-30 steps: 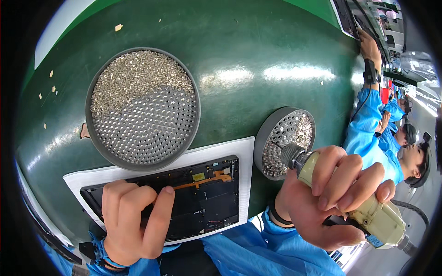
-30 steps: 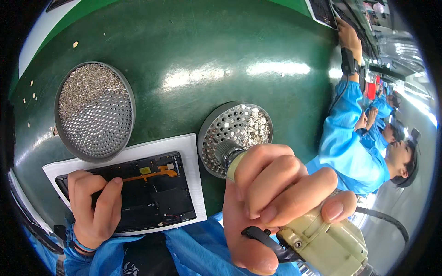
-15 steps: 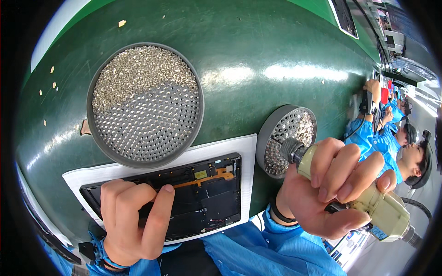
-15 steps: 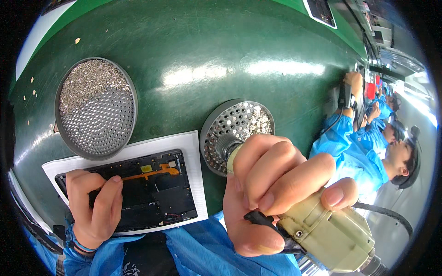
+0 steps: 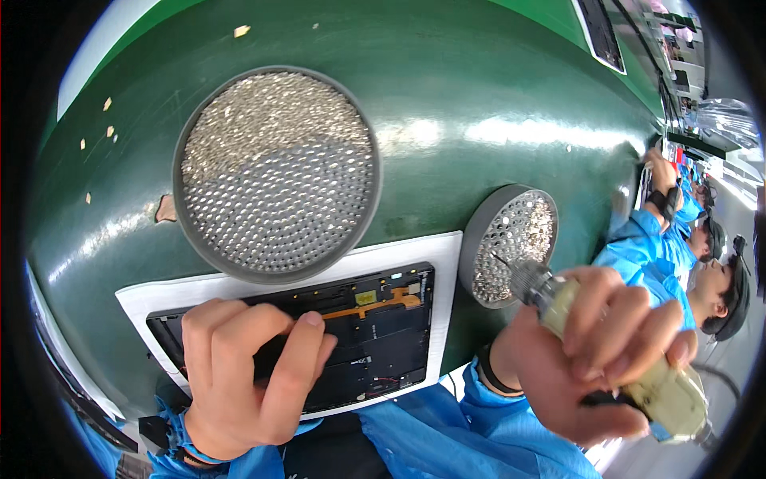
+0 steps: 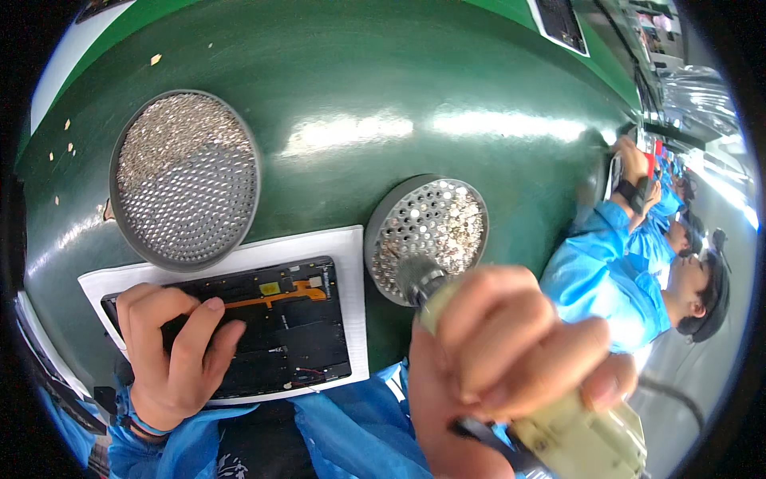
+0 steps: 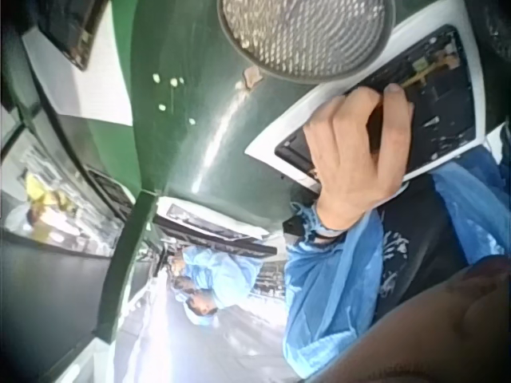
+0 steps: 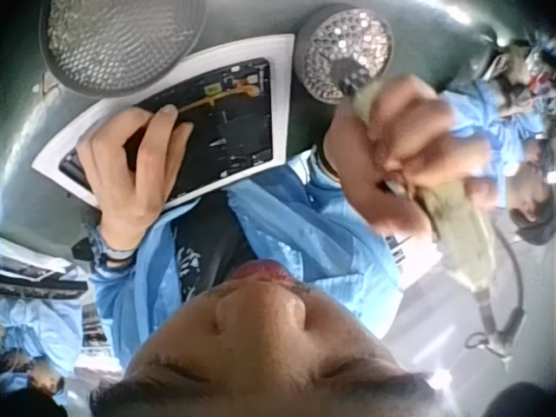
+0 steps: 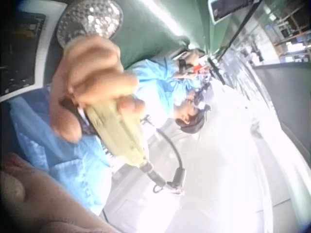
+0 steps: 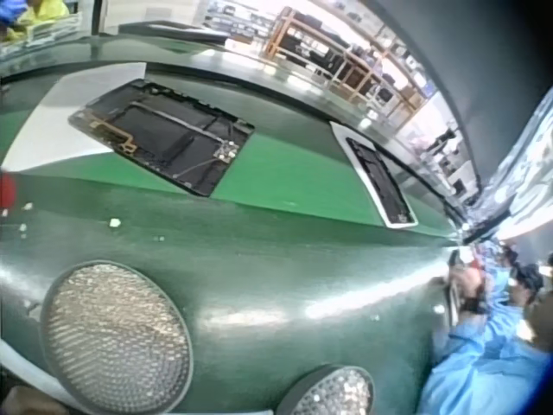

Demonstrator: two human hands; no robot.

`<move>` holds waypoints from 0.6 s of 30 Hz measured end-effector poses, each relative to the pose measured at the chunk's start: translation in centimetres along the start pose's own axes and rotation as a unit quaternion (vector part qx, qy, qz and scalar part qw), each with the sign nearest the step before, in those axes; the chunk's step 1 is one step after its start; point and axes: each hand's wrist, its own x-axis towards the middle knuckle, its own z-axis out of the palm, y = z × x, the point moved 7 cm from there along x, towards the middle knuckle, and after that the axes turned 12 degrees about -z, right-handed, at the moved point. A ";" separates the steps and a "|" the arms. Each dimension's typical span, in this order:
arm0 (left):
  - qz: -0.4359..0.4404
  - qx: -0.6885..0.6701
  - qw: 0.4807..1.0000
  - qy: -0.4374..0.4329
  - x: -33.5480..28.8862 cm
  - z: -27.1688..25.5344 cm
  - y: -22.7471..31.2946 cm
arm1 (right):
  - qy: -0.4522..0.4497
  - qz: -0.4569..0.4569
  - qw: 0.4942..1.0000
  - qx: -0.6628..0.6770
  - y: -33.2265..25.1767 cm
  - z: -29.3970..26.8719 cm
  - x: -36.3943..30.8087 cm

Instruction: The person assembles tablet components by placing panels together and fastening them with screws using an electric screwdriver.

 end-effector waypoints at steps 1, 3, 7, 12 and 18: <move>0.003 0.015 1.000 0.025 -0.1 -0.2 0.0 | 0.000 -0.006 1.000 -0.008 -0.6 0.2 0.4; -0.002 0.017 1.000 0.019 0.3 -0.1 -0.1 | 0.025 -0.009 0.997 0.076 -0.7 1.1 0.7; 0.003 0.017 1.000 0.022 0.1 0.0 -0.3 | -0.123 0.105 0.983 0.092 0.2 3.6 -0.9; -0.011 -0.034 0.999 0.001 -0.3 0.3 -0.8 | 0.000 0.098 0.989 0.113 1.7 4.6 -3.1; -0.020 -0.047 0.999 0.009 -0.5 -0.6 -1.3 | -0.128 0.093 0.978 0.134 2.1 6.0 -2.3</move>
